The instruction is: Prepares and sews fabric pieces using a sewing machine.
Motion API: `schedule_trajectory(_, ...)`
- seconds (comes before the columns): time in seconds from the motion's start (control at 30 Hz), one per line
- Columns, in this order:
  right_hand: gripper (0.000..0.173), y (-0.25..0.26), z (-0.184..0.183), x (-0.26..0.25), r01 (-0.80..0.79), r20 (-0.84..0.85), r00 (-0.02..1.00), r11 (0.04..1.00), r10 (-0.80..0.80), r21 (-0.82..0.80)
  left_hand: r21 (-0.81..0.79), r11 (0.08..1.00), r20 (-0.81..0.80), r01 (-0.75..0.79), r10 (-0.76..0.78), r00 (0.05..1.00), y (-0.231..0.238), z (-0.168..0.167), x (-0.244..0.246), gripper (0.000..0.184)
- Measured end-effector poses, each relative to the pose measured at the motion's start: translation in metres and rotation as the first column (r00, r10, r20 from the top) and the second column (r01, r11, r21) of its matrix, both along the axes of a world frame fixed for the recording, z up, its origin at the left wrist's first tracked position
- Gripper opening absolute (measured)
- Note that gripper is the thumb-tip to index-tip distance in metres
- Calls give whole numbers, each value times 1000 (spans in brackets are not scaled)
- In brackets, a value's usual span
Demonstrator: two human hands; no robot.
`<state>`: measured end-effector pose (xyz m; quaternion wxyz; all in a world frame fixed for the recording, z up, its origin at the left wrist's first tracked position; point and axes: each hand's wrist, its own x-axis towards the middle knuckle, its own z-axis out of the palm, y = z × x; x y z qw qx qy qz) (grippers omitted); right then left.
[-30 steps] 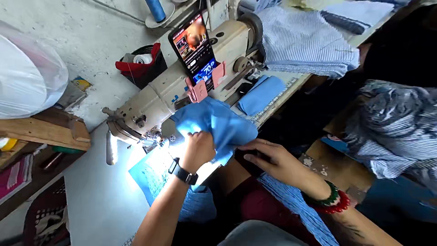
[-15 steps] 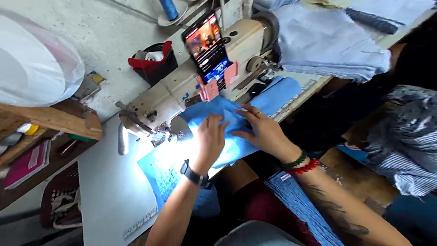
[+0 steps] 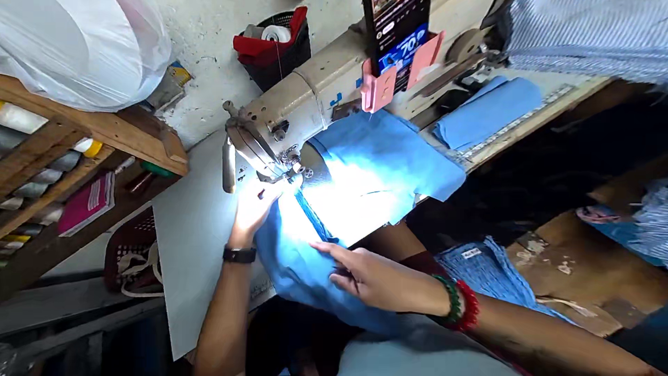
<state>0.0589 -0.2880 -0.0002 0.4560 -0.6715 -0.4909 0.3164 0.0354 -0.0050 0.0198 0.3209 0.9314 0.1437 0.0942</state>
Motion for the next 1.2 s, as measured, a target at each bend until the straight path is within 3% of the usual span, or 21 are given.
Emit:
schedule_trajectory(0.17,52,12,-15,7,69,-149,985,988,-90,-140,-23,1000,-129,-15,11,992,-1,-12,39,24)
schedule_trajectory(0.43,53,10,-17,8,95,-143,982,977,-123,-191,2,998,-127,-69,68,990,10,-31,43,28)
schedule_trajectory(0.5,58,11,-11,12,5,-30,999,956,-15,-295,12,996,-131,-92,93,987,11,-35,43,28)
schedule_trajectory(0.53,59,11,-9,12,3,108,994,945,35,-327,17,995,-137,-97,99,986,11,-37,43,28)
schedule_trajectory(0.6,46,14,-10,10,143,474,880,969,-31,-202,24,995,-148,-102,104,984,11,-36,45,25)
schedule_trajectory(0.67,23,29,-2,21,276,636,750,960,-182,-51,16,994,-132,-107,108,985,11,-38,44,24)
schedule_trajectory(0.77,17,69,-8,55,321,640,727,947,-250,5,0,993,-113,-122,121,986,9,-41,41,24)
schedule_trajectory(0.83,34,89,-23,75,242,715,684,970,-142,-39,12,992,-98,-125,126,987,9,-43,40,21)
schedule_trajectory(0.87,29,94,-30,80,221,749,652,975,-122,-33,20,992,-91,-126,127,988,9,-44,40,22)
schedule_trajectory(0.9,21,97,-35,81,227,759,638,974,-133,-20,26,991,-87,-128,130,988,8,-46,40,23)
schedule_trajectory(1.03,29,88,-33,69,270,720,681,960,-135,-75,13,995,-98,-95,96,991,5,-44,31,23)
schedule_trajectory(1.2,25,88,-38,66,264,726,671,963,-148,-48,1,992,-80,-123,123,989,4,-46,29,19)
